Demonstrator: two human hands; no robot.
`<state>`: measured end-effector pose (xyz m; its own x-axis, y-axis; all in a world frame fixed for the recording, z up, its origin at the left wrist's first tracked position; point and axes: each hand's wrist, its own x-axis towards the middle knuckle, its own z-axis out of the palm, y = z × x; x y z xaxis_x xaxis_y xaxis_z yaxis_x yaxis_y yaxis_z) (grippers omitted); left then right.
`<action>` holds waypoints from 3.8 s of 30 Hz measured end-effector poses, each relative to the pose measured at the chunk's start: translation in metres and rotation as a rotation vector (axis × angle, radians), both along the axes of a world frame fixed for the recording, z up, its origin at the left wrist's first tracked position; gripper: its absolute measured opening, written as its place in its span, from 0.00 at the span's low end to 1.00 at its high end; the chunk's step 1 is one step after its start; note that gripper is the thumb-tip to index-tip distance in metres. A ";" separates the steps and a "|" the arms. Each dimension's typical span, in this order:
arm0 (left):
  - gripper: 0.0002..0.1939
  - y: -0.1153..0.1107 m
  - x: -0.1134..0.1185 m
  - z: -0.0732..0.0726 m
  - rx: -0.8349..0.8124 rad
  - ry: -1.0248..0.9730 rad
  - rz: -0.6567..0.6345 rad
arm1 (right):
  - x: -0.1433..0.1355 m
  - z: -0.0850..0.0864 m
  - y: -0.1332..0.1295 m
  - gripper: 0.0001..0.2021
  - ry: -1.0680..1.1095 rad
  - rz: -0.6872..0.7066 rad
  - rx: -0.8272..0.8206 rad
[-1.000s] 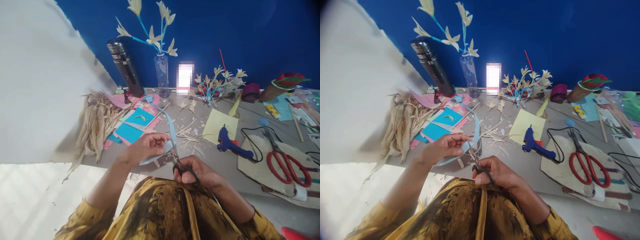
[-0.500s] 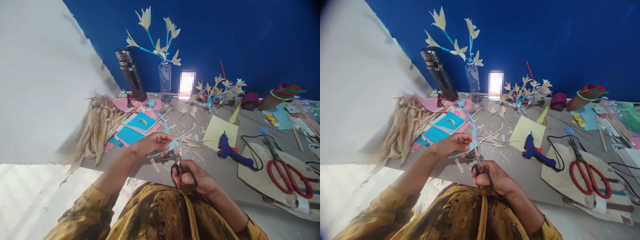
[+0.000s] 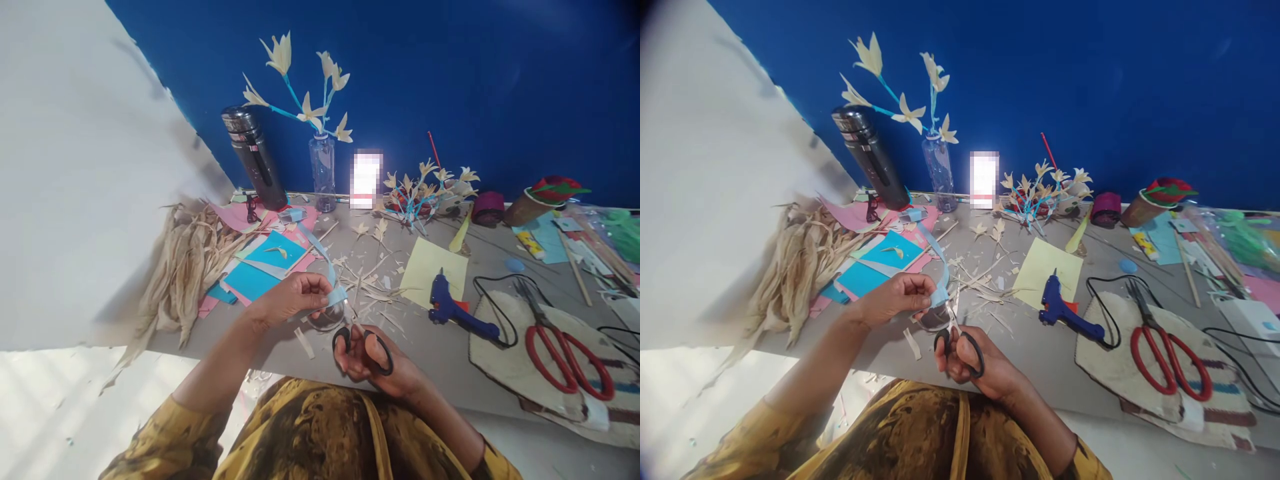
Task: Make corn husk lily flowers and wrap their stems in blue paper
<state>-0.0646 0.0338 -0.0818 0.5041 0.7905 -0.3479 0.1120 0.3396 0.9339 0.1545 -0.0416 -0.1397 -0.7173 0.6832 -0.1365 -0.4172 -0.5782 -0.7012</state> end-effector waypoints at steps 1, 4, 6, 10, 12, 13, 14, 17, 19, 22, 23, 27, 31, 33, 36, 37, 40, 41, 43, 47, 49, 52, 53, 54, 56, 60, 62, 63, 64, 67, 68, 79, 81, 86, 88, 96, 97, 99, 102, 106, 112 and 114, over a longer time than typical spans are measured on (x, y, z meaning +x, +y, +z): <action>0.14 0.000 0.000 0.001 0.001 0.004 0.003 | -0.001 -0.001 0.000 0.32 0.016 0.010 -0.014; 0.14 -0.002 0.000 0.001 -0.012 -0.005 0.024 | -0.003 -0.002 0.000 0.31 0.050 0.038 -0.042; 0.14 -0.002 -0.001 0.001 -0.023 -0.003 0.029 | -0.004 -0.003 0.001 0.31 0.061 0.038 -0.043; 0.12 -0.004 -0.002 0.000 -0.017 0.041 0.052 | -0.006 -0.006 0.002 0.31 0.080 -0.006 -0.042; 0.12 -0.005 -0.002 0.001 -0.016 0.039 0.079 | -0.007 -0.006 0.002 0.30 0.076 -0.012 -0.040; 0.12 -0.005 -0.001 0.001 -0.013 0.039 0.086 | -0.007 -0.005 0.001 0.31 0.067 -0.009 -0.035; 0.12 -0.006 -0.001 0.002 -0.004 0.047 0.088 | -0.007 -0.005 0.001 0.31 0.056 -0.002 -0.028; 0.09 -0.006 -0.001 0.005 0.088 0.085 0.102 | -0.009 -0.003 0.000 0.30 0.039 0.008 -0.007; 0.08 -0.006 -0.002 0.007 0.188 0.085 0.108 | -0.009 -0.002 0.000 0.30 0.038 0.013 -0.007; 0.07 -0.005 -0.003 0.007 0.279 0.018 0.055 | -0.009 -0.002 -0.001 0.30 0.028 0.019 -0.006; 0.07 -0.004 -0.004 0.006 0.281 -0.010 0.026 | -0.009 -0.003 -0.001 0.30 0.026 0.017 -0.003; 0.08 0.000 -0.005 -0.002 0.226 -0.088 -0.061 | -0.008 -0.004 -0.002 0.31 0.036 0.010 -0.003; 0.09 0.002 -0.003 -0.009 0.177 -0.116 -0.027 | -0.009 -0.005 -0.004 0.30 0.067 0.003 -0.003; 0.10 0.002 0.000 -0.009 0.162 -0.128 0.020 | -0.009 -0.006 -0.004 0.30 0.060 -0.006 0.002; 0.12 0.001 0.001 -0.010 0.126 -0.125 0.079 | -0.010 -0.006 -0.003 0.31 0.046 -0.025 0.013; 0.12 0.001 0.001 -0.010 0.117 -0.121 0.097 | -0.010 -0.006 -0.002 0.31 0.051 -0.031 0.019; 0.12 0.001 -0.001 -0.013 0.103 -0.110 0.130 | -0.011 -0.007 -0.002 0.30 0.071 -0.051 0.017; 0.13 0.001 -0.002 -0.013 0.101 -0.103 0.133 | -0.012 -0.008 -0.003 0.29 0.081 -0.064 0.007; 0.14 0.001 -0.003 -0.014 0.099 -0.075 0.135 | -0.016 -0.009 -0.006 0.28 0.119 -0.100 -0.019; 0.16 0.000 -0.001 -0.014 0.095 -0.014 0.135 | -0.025 -0.008 -0.011 0.25 0.237 -0.186 -0.095; 0.15 -0.001 -0.001 -0.012 0.085 -0.024 0.120 | -0.029 -0.006 -0.012 0.25 0.263 -0.228 -0.116; 0.14 -0.001 0.000 -0.010 0.076 -0.056 0.096 | -0.034 -0.002 -0.012 0.25 0.252 -0.242 -0.108; 0.14 -0.001 0.000 -0.009 0.073 -0.062 0.085 | -0.036 -0.001 -0.013 0.25 0.242 -0.234 -0.111; 0.14 0.000 -0.001 -0.007 0.070 -0.068 0.071 | -0.039 0.000 -0.013 0.24 0.234 -0.231 -0.119; 0.13 0.001 -0.001 -0.004 0.068 -0.074 0.040 | -0.043 0.003 -0.013 0.25 0.224 -0.232 -0.139; 0.12 0.002 -0.005 -0.002 0.118 -0.042 -0.070 | -0.041 0.013 -0.003 0.28 0.222 -0.243 -0.141; 0.11 0.000 -0.011 -0.003 0.132 0.005 -0.169 | -0.030 0.020 0.008 0.28 0.228 -0.370 -0.108; 0.11 -0.001 -0.015 -0.004 0.133 0.022 -0.198 | -0.023 0.024 0.013 0.27 0.216 -0.470 -0.083; 0.11 -0.002 -0.019 -0.004 0.135 0.026 -0.191 | -0.016 0.027 0.017 0.28 0.198 -0.602 -0.051; 0.10 0.000 -0.031 0.001 0.240 0.004 0.093 | -0.001 0.034 0.023 0.25 -0.111 -0.591 0.137; 0.10 0.002 -0.035 0.005 0.289 0.012 0.189 | 0.001 0.034 0.022 0.23 -0.292 -0.508 0.223; 0.13 -0.016 -0.048 0.016 0.216 0.084 0.836 | 0.028 0.020 0.010 0.15 -1.558 -0.169 1.061; 0.11 -0.021 -0.045 0.014 0.290 0.218 0.777 | 0.030 0.018 0.008 0.16 -1.595 -0.099 1.069; 0.07 -0.029 -0.049 0.020 0.541 0.790 0.668 | 0.027 0.027 0.012 0.14 -1.677 -0.003 1.080; 0.08 -0.033 -0.054 0.026 0.559 0.926 0.615 | 0.025 0.034 0.016 0.13 -1.721 0.053 1.053; 0.09 -0.037 -0.025 0.034 0.271 0.232 0.797 | 0.029 0.035 0.032 0.13 -1.664 0.169 0.931; 0.12 -0.038 -0.016 0.030 0.101 0.081 0.750 | 0.031 0.033 0.033 0.12 -1.637 0.161 0.924; 0.15 -0.039 0.002 0.022 -0.135 -0.139 0.657 | 0.037 0.032 0.036 0.11 -1.580 0.158 0.917; 0.16 -0.038 0.025 0.010 -0.237 -0.236 0.615 | 0.048 0.034 0.039 0.08 -1.478 0.155 0.952; 0.16 -0.035 0.044 0.004 -0.272 -0.236 0.584 | 0.059 0.040 0.038 0.06 -1.440 0.171 0.979; 0.16 -0.030 0.052 0.012 -0.148 -0.143 0.667 | 0.054 0.036 0.032 0.09 -1.675 0.157 0.964; 0.16 -0.027 0.052 0.015 -0.113 -0.128 0.679 | 0.056 0.037 0.030 0.09 -1.631 0.129 0.930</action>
<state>-0.0129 0.0064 -0.0669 -0.0461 0.9075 -0.4176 -0.2682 0.3914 0.8803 0.2103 -0.0114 -0.1026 -0.3294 0.8903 -0.3144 0.9032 0.1999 -0.3799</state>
